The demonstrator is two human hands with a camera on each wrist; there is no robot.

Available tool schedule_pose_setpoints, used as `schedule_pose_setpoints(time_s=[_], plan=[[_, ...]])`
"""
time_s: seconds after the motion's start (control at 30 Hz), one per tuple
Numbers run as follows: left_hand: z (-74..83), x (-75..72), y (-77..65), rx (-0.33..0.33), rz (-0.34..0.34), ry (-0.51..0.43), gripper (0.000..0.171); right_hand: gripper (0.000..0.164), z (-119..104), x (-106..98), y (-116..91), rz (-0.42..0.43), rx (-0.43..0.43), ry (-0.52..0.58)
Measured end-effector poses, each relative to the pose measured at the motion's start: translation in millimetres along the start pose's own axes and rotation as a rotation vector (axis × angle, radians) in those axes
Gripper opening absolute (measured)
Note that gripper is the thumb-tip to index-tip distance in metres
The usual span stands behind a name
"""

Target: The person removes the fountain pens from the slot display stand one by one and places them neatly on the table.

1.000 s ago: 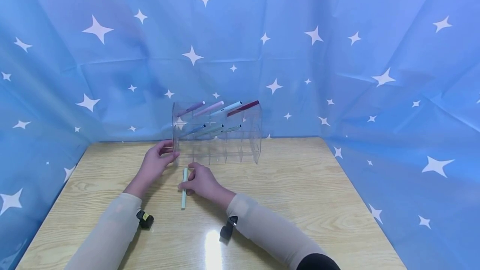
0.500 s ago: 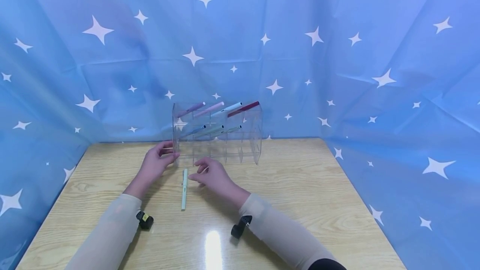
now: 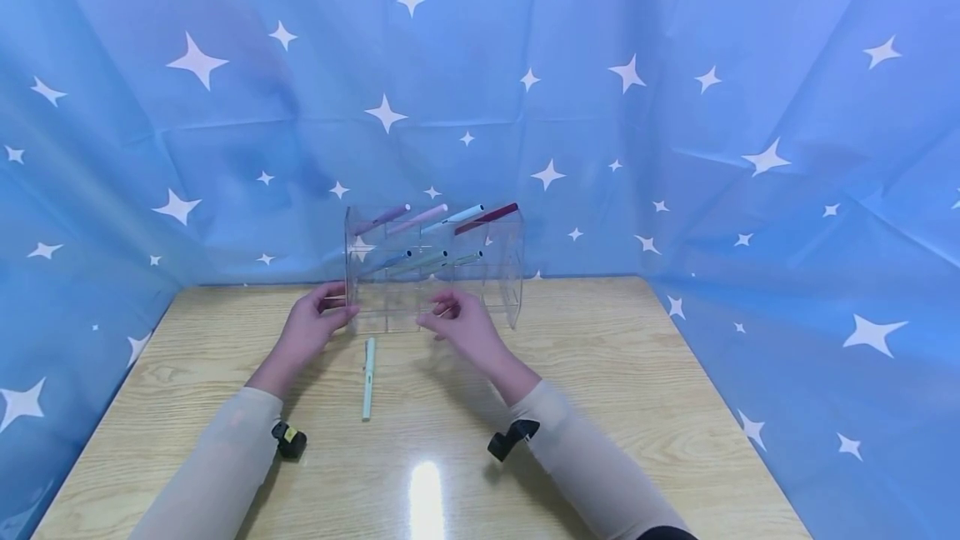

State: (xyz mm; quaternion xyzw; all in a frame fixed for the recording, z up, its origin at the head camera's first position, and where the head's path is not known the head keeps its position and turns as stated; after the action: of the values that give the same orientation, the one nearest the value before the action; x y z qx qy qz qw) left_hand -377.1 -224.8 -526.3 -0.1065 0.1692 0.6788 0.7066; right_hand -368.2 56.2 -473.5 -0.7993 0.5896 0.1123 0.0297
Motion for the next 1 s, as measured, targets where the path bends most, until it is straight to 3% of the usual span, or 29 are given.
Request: schedule_pose_setpoints(time_s=[0.3,0.6,1.0], plan=[[0.1,-1.2,-1.1,-0.01,0.001,-0.019,0.061,0.04,-10,-39,0,0.116,-0.021,0.015],[-3.2,-0.5,-0.5,-0.014,-0.005,-0.028,0.063,0.064,-13,-70,5,0.276,-0.025,0.005],[1.1,1.0,0.0,-0.004,0.002,-0.031,0.061,0.065,-13,-78,20,0.281,-0.092,0.032]])
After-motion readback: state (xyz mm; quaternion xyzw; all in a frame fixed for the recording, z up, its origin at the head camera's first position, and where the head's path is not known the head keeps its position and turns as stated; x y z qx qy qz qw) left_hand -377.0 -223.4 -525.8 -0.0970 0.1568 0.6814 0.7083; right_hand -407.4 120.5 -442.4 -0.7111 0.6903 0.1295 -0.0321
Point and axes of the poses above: each hand's wrist, its own y-axis towards the middle knuckle, its own x-axis out of the palm, z = x × y, the point moved 8 cm from there along y, towards the middle knuckle, and after that the axes turned 5 degrees about y, right-handed, at the moved point
